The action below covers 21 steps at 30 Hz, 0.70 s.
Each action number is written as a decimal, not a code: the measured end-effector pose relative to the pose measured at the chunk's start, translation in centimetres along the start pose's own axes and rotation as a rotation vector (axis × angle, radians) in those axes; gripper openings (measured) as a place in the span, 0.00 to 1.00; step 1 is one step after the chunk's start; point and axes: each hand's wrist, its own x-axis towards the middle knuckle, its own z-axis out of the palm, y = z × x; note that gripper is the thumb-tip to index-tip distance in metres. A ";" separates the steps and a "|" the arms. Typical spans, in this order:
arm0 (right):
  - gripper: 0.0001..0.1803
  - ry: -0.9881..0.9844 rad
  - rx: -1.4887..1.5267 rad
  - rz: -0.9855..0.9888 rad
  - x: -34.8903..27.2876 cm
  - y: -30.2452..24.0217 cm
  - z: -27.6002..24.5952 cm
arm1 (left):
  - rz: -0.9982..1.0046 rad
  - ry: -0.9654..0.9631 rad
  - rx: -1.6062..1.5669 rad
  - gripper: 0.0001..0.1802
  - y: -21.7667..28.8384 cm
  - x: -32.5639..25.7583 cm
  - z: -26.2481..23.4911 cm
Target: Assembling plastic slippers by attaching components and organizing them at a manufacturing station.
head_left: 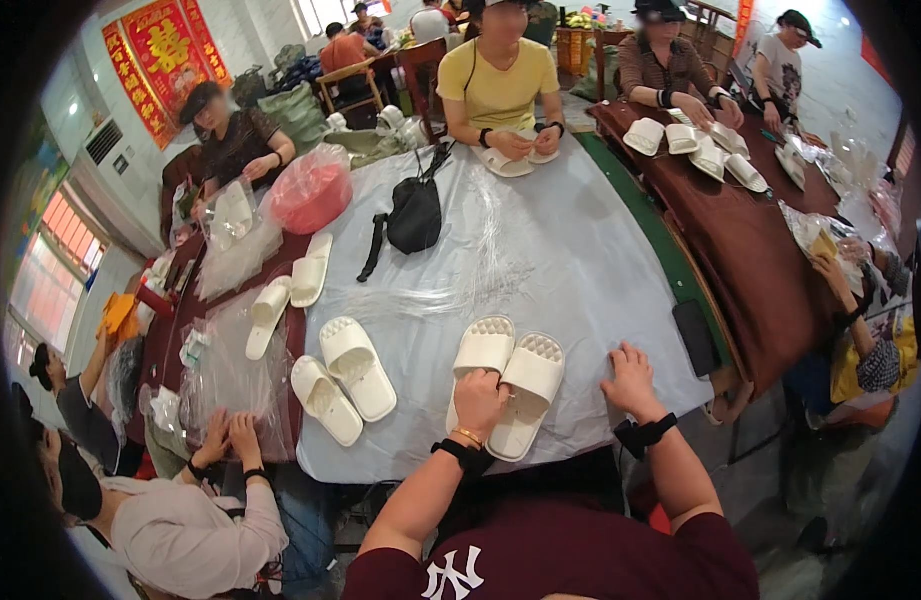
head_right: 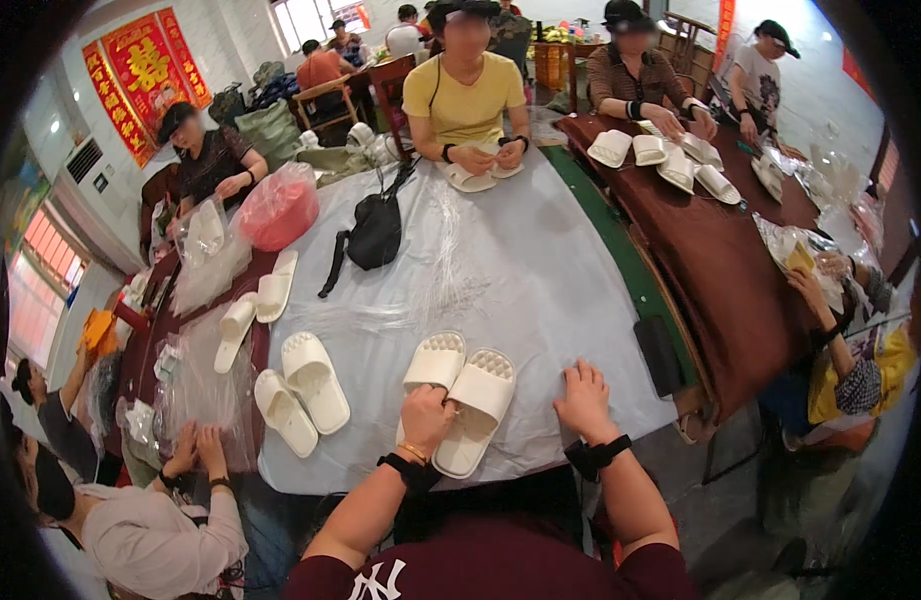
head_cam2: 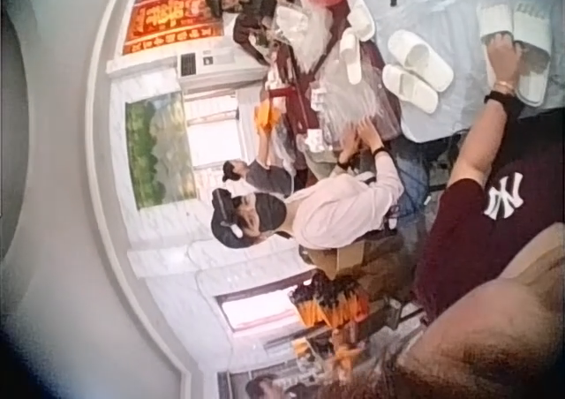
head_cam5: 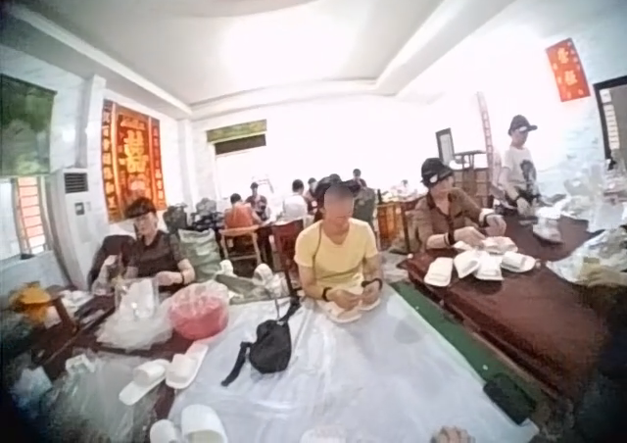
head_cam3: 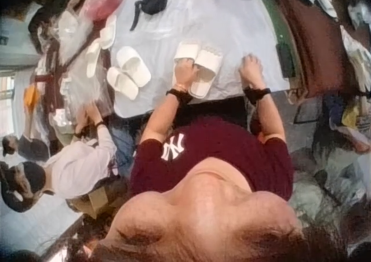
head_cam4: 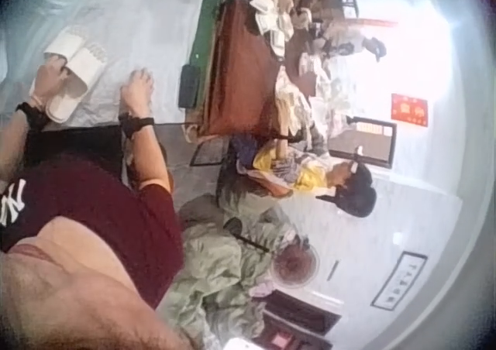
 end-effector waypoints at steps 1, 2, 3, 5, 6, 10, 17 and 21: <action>0.35 -0.013 -0.002 -0.012 0.0 0.0 -0.1 | -0.002 -0.018 -0.019 0.10 -0.1 -0.2 -0.5; 0.35 -0.001 0.008 -0.006 0.1 -0.1 -0.4 | -0.014 -0.016 -0.015 0.10 0.0 -0.2 -1.1; 0.35 0.012 0.019 0.001 0.2 -0.1 -0.6 | -0.052 -0.017 -0.046 0.10 0.1 -0.2 -1.7; 0.35 -0.010 0.009 0.009 -0.3 0.1 -0.5 | -0.092 -0.014 -0.074 0.10 -0.1 -0.4 -3.0; 0.34 -0.023 -0.001 0.027 -0.3 0.1 -0.4 | -0.158 0.005 -0.077 0.10 -0.4 -0.5 -3.5; 0.35 -0.004 0.009 -0.005 -0.1 0.1 -0.4 | -0.278 0.046 -0.085 0.10 -1.6 -0.6 -4.8; 0.33 -0.034 0.027 -0.007 0.0 -0.4 -1.1 | -0.236 -0.014 -0.065 0.15 -1.9 -2.7 -3.6; 0.30 -0.053 0.234 -0.180 -0.6 -1.8 -0.4 | -0.100 0.065 -0.064 0.19 -2.0 -3.4 -4.4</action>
